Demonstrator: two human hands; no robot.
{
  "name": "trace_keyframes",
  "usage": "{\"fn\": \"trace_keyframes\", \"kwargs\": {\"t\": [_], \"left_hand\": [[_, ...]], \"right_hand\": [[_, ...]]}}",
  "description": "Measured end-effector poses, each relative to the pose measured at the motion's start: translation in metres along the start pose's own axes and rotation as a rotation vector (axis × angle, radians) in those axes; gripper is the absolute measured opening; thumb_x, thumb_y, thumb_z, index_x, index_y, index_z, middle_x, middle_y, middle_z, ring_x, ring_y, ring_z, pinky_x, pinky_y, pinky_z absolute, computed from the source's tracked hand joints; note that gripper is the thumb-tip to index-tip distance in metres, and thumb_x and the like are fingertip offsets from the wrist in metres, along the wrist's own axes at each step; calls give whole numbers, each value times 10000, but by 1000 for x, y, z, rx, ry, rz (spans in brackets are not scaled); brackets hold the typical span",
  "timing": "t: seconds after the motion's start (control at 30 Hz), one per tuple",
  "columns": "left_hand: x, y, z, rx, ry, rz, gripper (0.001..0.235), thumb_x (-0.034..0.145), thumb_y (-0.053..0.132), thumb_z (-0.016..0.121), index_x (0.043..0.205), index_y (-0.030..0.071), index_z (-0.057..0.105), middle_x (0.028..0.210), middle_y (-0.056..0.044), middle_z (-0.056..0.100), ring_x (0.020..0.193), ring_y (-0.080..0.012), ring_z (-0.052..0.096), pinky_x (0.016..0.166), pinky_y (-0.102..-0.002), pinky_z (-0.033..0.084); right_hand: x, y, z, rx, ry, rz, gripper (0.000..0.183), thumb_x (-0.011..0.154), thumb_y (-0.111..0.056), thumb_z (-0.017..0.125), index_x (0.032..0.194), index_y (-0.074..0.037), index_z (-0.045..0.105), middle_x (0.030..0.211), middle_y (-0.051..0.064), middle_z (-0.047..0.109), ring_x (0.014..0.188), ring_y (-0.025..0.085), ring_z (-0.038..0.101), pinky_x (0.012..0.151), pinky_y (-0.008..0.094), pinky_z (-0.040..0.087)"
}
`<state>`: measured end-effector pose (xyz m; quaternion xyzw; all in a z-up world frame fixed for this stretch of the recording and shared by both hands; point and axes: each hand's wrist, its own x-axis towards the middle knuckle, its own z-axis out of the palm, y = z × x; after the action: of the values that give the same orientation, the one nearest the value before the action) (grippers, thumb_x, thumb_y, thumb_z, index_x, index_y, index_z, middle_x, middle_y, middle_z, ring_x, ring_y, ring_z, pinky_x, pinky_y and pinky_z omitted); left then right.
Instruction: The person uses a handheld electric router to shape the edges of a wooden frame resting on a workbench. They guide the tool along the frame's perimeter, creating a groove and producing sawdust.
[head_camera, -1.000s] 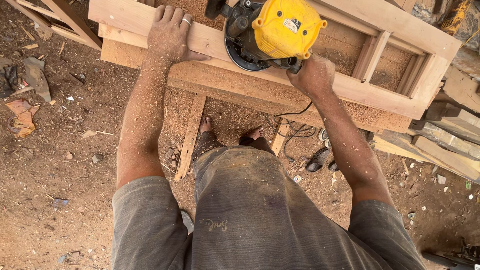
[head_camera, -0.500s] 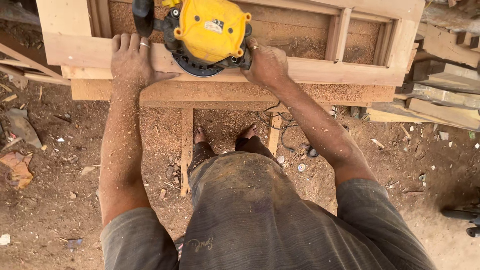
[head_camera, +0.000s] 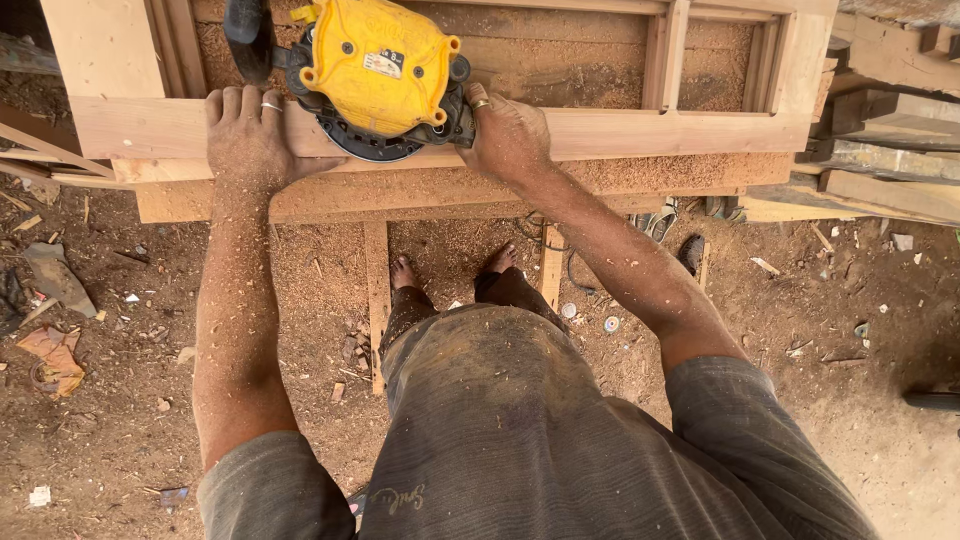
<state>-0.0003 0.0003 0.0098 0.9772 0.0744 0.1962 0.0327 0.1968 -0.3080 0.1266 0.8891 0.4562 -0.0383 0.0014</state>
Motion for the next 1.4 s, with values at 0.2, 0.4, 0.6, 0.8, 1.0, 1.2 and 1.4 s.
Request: {"fn": "trace_keyframes", "kwargs": {"t": [0.2, 0.4, 0.6, 0.8, 1.0, 1.2, 1.4], "left_hand": [[-1, -1, 7, 50, -53, -14, 1162, 714, 998, 700, 1219, -47, 646, 1117, -156, 584, 1223, -339, 560, 1188, -511, 358], [-6, -7, 20, 221, -82, 29, 1274, 664, 1096, 594, 1300, -7, 644, 1109, -160, 568, 1171, -333, 549, 1131, -496, 339], [-5, -5, 16, 81, -54, 26, 1154, 748, 1000, 681, 1224, -49, 624, 1079, -149, 551, 1157, -330, 539, 1143, -503, 368], [-4, -2, 13, 85, -4, 40, 1163, 718, 1002, 713, 1217, -47, 640, 1094, -149, 554, 1169, -329, 538, 1141, -496, 383], [-4, -4, 15, 123, -42, 14, 1249, 680, 1073, 697, 1214, -55, 644, 1129, -156, 557, 1159, -334, 545, 1154, -488, 375], [-7, -4, 18, 157, -14, 36, 1213, 698, 1044, 654, 1218, -51, 641, 1071, -147, 551, 1163, -323, 551, 1163, -496, 370], [-2, -1, 10, 141, -86, 2, 1275, 677, 1082, 671, 1223, -69, 633, 1134, -177, 576, 1187, -347, 551, 1156, -490, 344]], "right_hand": [[-7, 3, 2, 37, -14, 59, 554, 918, -356, 778, 1340, -48, 592, 951, 75, 708, 782, 167, 714, 581, 321, 612], [-43, 59, -4, 109, -85, 206, 567, 927, -350, 744, 1391, -78, 564, 940, 49, 735, 660, 129, 695, 458, 293, 576], [-105, 148, -13, 1, -123, 334, 397, 879, -343, 767, 1128, -38, 715, 840, 136, 744, 721, 272, 733, 710, 414, 609], [-159, 232, -1, -94, 50, 388, 539, 872, -365, 789, 1225, 25, 669, 893, 189, 743, 801, 362, 731, 739, 473, 588], [-174, 270, 5, -93, -115, 501, 552, 933, -469, 783, 1146, 33, 693, 907, 209, 752, 844, 343, 753, 803, 457, 601], [-144, 231, -2, -94, -66, 321, 415, 933, -395, 769, 1161, -50, 732, 928, 152, 760, 853, 299, 752, 786, 429, 608], [-75, 151, -17, -152, -167, 190, 547, 836, -490, 818, 1233, -123, 735, 904, 97, 754, 737, 239, 736, 694, 381, 610]]}}
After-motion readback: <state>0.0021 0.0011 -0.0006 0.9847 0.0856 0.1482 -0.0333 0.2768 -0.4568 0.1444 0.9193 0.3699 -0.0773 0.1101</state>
